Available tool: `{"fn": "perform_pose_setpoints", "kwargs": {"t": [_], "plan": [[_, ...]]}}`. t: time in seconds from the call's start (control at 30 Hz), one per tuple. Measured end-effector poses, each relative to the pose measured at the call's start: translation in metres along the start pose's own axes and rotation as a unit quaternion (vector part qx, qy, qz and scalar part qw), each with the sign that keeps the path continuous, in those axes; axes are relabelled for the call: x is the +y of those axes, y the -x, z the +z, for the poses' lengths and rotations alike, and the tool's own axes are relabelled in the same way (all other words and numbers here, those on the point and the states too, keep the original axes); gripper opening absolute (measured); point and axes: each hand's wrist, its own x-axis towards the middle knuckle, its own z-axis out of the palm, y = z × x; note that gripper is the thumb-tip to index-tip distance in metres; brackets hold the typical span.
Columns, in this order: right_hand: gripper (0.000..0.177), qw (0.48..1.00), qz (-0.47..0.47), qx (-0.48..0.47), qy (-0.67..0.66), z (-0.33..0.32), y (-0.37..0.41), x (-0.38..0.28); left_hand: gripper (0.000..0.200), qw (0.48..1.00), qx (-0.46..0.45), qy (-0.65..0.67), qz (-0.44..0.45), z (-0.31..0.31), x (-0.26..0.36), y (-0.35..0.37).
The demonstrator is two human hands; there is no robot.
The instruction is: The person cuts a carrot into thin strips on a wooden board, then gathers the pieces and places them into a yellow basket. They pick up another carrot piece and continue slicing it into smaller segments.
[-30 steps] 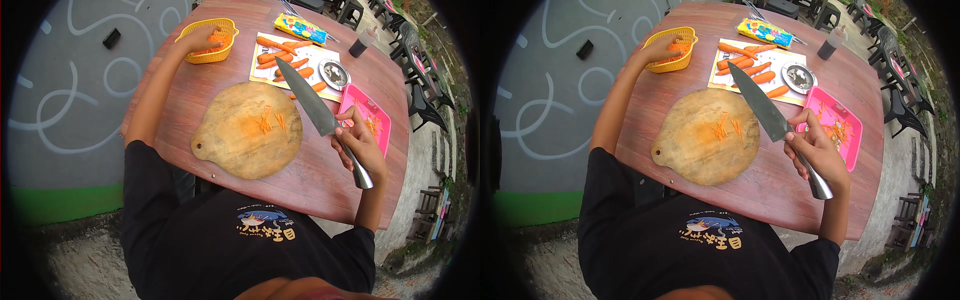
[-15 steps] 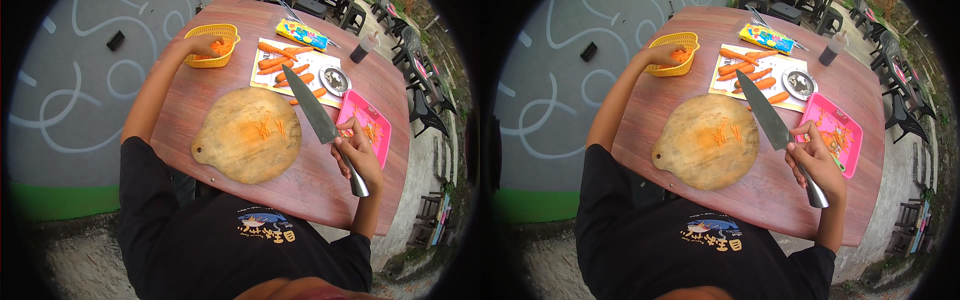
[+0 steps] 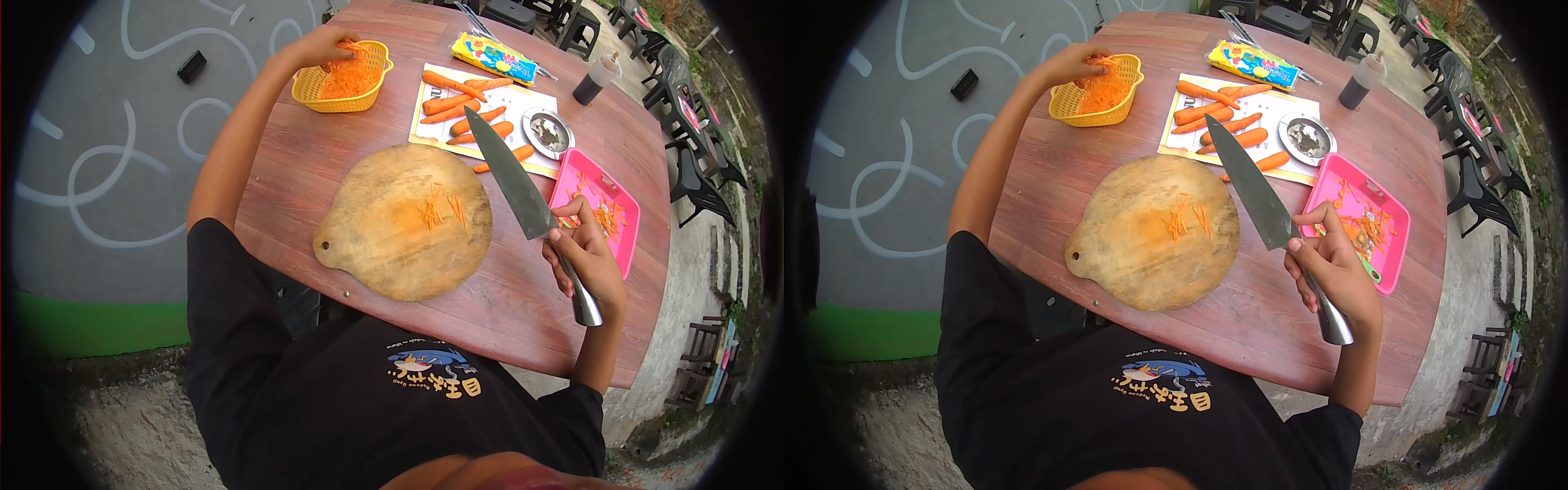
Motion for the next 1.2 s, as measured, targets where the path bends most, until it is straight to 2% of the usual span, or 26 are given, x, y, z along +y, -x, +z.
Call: {"fn": "perform_pose_setpoints", "kwargs": {"t": [0.2, 0.27, 0.4, 0.47, 0.53, 0.57, 0.63, 0.67, 0.73, 0.87, 0.93, 1.03, 1.17, 1.2], "plan": [[0.021, 1.0, 0.006, 0.005, 0.002, 0.002, 0.005, 0.0, 0.038, 0.997, -0.005, -0.069, -0.02, -0.004, 0.019, 0.009], [0.021, 1.0, 0.007, 0.006, 0.003, 0.003, 0.007, 0.001, 0.04, 0.991, -0.024, -0.112, 0.069, 0.003, -0.003, -0.002], [0.021, 1.0, 0.003, 0.02, -0.006, 0.004, 0.011, 0.005, 0.039, 0.993, -0.074, -0.09, 0.026, 0.024, -0.01, 0.012], [0.02, 0.999, 0.013, 0.034, -0.016, 0.004, 0.016, 0.015, 0.04, 0.982, 0.126, -0.102, 0.1, 0.031, 0.013, 0.036], [0.021, 0.998, 0.009, 0.033, -0.044, 0.009, 0.021, 0.034, 0.034, 0.959, 0.256, 0.037, 0.115, 0.052, 0.056, 0.072], [0.021, 0.998, 0.024, 0.038, -0.046, 0.012, 0.023, 0.042, 0.034, 0.961, 0.246, 0.044, 0.117, 0.069, 0.074, 0.089], [0.021, 0.997, 0.037, 0.052, -0.038, 0.019, 0.026, 0.059, 0.035, 0.938, 0.242, 0.216, 0.125, 0.102, 0.109, 0.125], [0.021, 0.997, 0.039, 0.057, -0.033, 0.023, 0.027, 0.065, 0.035, 0.939, 0.234, 0.221, 0.122, 0.119, 0.123, 0.139], [0.021, 0.996, 0.046, 0.06, -0.047, 0.028, 0.029, 0.079, 0.037, 0.926, 0.203, 0.311, 0.063, 0.154, 0.143, 0.159], [0.021, 0.993, 0.052, 0.088, -0.055, 0.049, 0.037, 0.094, 0.045, 0.895, 0.193, 0.401, -0.009, 0.199, 0.164, 0.168], [0.022, 0.992, 0.042, 0.094, -0.068, 0.058, 0.038, 0.1, 0.06, 0.83, 0.191, 0.524, -0.003, 0.209, 0.165, 0.155], [0.022, 0.993, 0.041, 0.064, -0.085, 0.071, 0.038, 0.104, 0.066, 0.821, 0.185, 0.54, 0.012, 0.212, 0.175, 0.142], [0.023, 0.991, 0.023, 0.074, -0.112, 0.088, 0.038, 0.112, 0.067, 0.822, 0.164, 0.544, 0.032, 0.214, 0.18, 0.141], [0.023, 0.989, 0.021, 0.079, -0.125, 0.093, 0.038, 0.114, 0.067, 0.793, 0.177, 0.583, 0.023, 0.215, 0.178, 0.141]]}}
